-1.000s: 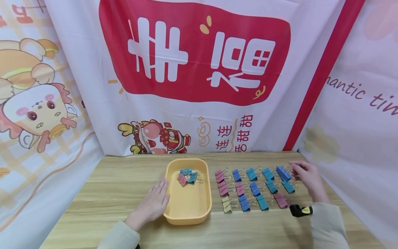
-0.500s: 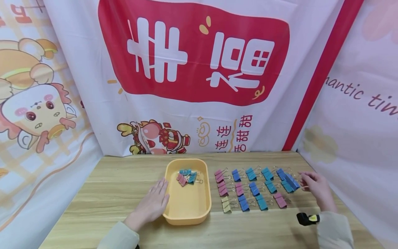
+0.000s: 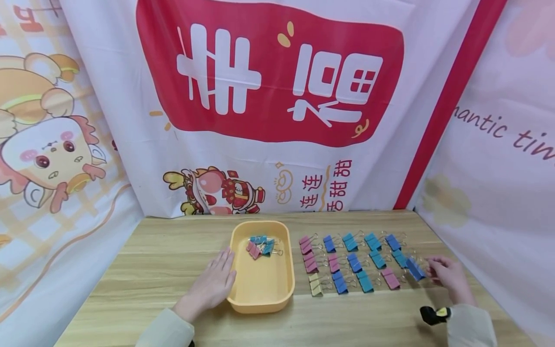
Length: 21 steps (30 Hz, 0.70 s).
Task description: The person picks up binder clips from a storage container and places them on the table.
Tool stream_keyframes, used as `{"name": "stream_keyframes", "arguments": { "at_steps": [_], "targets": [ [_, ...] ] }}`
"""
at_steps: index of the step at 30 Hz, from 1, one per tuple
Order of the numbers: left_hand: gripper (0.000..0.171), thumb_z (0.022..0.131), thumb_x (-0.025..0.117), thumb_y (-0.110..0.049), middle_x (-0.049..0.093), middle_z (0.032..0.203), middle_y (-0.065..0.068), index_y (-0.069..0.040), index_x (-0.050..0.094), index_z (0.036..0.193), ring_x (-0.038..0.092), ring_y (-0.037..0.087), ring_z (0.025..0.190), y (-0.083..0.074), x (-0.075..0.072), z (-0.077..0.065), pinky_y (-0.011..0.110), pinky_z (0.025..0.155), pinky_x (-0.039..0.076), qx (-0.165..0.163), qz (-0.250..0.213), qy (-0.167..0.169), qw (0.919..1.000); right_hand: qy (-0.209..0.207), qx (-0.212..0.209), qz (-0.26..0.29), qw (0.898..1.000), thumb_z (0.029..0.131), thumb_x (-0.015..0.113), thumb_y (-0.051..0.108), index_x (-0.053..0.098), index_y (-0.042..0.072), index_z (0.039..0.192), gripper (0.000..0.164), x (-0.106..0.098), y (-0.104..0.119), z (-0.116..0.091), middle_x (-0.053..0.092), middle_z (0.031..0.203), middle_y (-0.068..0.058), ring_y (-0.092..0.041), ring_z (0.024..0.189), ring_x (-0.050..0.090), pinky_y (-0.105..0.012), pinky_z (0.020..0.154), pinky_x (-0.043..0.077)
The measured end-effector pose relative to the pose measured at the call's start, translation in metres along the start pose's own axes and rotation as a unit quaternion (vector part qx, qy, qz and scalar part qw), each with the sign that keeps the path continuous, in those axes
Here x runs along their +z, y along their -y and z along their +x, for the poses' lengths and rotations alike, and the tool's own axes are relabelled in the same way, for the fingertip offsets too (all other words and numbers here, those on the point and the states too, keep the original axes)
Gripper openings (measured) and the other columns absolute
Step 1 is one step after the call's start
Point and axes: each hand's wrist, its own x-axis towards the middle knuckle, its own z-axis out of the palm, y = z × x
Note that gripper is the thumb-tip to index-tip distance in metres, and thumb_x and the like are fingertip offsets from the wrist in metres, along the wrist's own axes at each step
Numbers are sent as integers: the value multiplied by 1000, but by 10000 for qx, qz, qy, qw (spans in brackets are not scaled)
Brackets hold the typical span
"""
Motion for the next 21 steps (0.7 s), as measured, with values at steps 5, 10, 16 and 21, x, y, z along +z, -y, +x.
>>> {"name": "stream_keyframes", "arguments": {
  "at_steps": [5,10,16,21],
  "targets": [
    [52,99,36,-22,20,146,25,10,27,139,17,37,134,0,0,0,48,107,18,-2,46,-17,10000,100,404,-516,9978,96,42,9,39,-22,118,38,13,17,-20,59,75,-5,-13,63,57,-28,58,53],
    [52,99,36,-22,20,147,24,10,27,139,17,37,134,0,0,1,48,108,18,-18,63,-1,10000,240,626,-577,9961,96,36,2,36,-26,114,33,19,18,-25,55,73,-5,-11,62,55,-24,56,52],
    [51,99,36,-21,20,147,24,10,28,139,17,37,134,0,0,1,49,107,18,-3,55,-5,10000,62,863,-15,9962,94,38,-2,41,-24,109,27,18,7,-22,55,70,-5,-10,56,53,-22,49,49],
    [52,99,36,-21,19,147,24,10,27,139,17,38,134,0,0,0,49,107,19,-29,-6,17,10000,-47,762,-17,9971,93,40,-3,44,-26,107,26,17,0,-23,56,68,-5,-7,51,52,-21,45,48]
  ]
}}
